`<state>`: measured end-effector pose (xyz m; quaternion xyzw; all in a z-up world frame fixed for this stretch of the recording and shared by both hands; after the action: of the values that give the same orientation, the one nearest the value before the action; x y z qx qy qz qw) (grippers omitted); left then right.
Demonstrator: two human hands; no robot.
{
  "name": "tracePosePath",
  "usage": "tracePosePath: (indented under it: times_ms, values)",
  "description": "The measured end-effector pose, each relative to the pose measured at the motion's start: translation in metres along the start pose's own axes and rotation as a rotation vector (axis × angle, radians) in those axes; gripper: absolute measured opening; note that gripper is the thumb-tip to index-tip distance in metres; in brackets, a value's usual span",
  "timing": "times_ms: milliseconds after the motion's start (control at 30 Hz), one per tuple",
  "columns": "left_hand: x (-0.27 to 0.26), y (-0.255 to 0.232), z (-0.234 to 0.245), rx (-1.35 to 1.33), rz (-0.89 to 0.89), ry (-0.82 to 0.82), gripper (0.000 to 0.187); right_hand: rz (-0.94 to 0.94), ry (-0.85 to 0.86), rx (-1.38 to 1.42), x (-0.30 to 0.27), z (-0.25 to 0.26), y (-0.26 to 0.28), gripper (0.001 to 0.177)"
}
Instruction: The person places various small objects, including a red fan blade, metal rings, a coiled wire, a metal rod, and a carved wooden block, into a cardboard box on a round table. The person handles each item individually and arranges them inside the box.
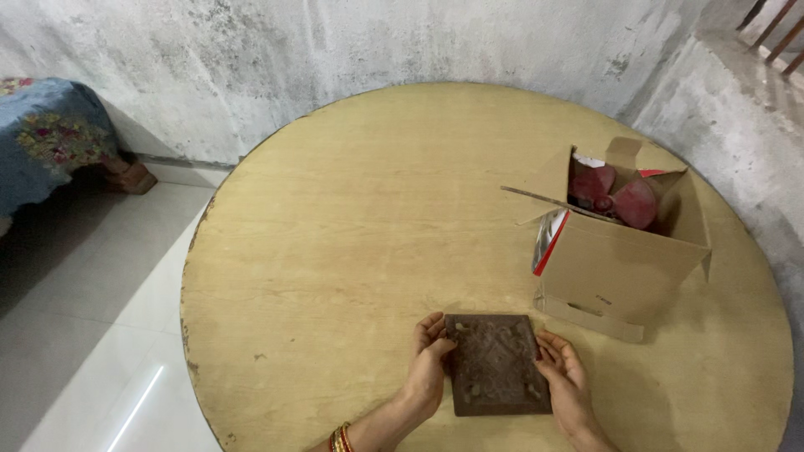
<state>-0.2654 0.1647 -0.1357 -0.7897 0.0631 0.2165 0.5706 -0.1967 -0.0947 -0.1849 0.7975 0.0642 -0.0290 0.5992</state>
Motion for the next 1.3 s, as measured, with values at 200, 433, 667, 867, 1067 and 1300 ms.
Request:
tracePosePath:
  times_ms: [200,433,667,867,1067,1300]
  values:
    - [0.015,0.007,0.011,-0.065,-0.114,-0.050,0.050,0.167,0.112,0.098,0.004,0.003,0.006,0.048]
    - [0.027,0.030,0.009,-0.156,-0.117,-0.018,0.044,0.104,0.025,-0.073,0.004,0.008,0.006,0.048]
    - [0.026,0.036,0.009,-0.107,-0.129,-0.032,0.043,0.143,-0.005,0.006,0.001,0.008,0.016,0.042]
    - [0.016,0.028,0.007,-0.078,-0.060,-0.049,0.046,0.091,-0.071,0.264,-0.003,0.013,0.024,0.045]
    - [0.007,0.016,-0.003,-0.037,-0.056,-0.024,0.046,-0.093,-0.001,0.413,0.005,0.018,0.013,0.044]
    - [0.005,0.017,-0.005,-0.019,-0.011,-0.045,0.043,-0.321,0.187,0.542,-0.005,0.005,-0.004,0.034]
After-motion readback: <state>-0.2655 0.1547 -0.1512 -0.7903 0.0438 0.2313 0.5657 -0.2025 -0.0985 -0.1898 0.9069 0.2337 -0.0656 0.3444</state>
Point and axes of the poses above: each hand's wrist, its own x-axis towards the middle knuckle, its own z-axis out of the back of the hand, y = z × x, the point moved 10 cm from there along x, towards the middle knuckle, and after that the axes turned 13 degrees about x, right-handed, at the moved point
